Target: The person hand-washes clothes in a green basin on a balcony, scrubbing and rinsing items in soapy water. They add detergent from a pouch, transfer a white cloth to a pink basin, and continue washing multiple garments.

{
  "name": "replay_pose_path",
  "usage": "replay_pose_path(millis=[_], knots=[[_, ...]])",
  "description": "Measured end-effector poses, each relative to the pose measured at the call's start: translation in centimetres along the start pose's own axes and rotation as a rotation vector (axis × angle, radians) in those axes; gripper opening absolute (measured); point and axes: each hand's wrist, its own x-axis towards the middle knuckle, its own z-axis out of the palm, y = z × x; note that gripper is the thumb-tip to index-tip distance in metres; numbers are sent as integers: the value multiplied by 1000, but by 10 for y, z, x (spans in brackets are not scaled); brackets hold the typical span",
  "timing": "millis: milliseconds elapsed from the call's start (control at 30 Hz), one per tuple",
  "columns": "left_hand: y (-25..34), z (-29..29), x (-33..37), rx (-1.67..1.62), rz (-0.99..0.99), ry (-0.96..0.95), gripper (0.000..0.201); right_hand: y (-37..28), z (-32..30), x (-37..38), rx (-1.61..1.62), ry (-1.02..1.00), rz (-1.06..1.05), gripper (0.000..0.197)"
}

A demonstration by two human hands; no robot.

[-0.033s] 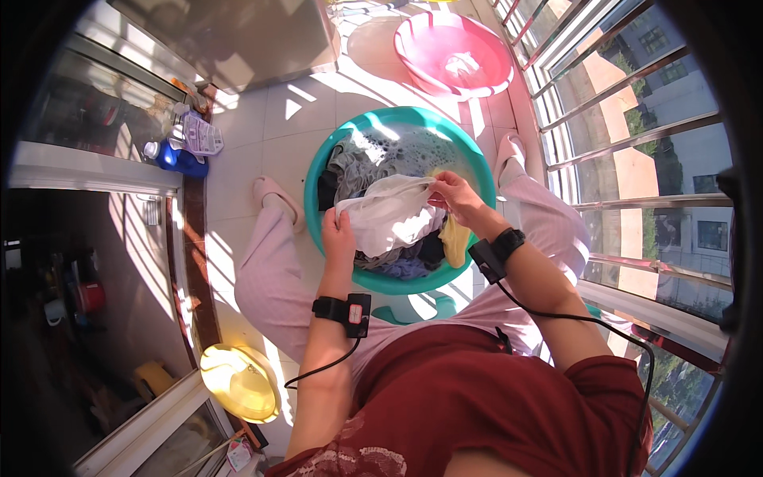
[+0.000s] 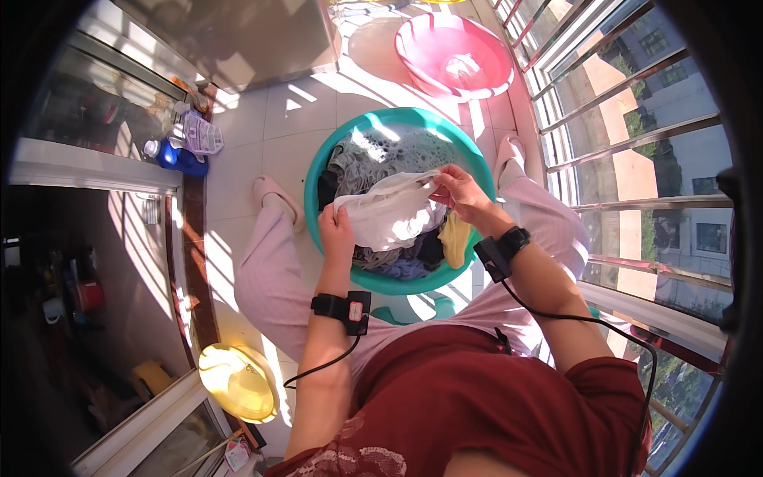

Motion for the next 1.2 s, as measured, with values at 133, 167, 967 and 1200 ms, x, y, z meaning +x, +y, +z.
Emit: replay_pose_path(millis=[133,167,967,1200], knots=[[40,2,24,71,92,2,22,-74,19,-24,-40,-54,-62,10],[57,-1,27,163,186,24,21,-89,24,-30,-72,-84,-96,10],[98,-11,-9,-257,-284,-529,43,-69,26,-62,224,-114,-140,19],[-10,39,-36,357,60,-439,58,-30,40,-76,162,-215,40,21]])
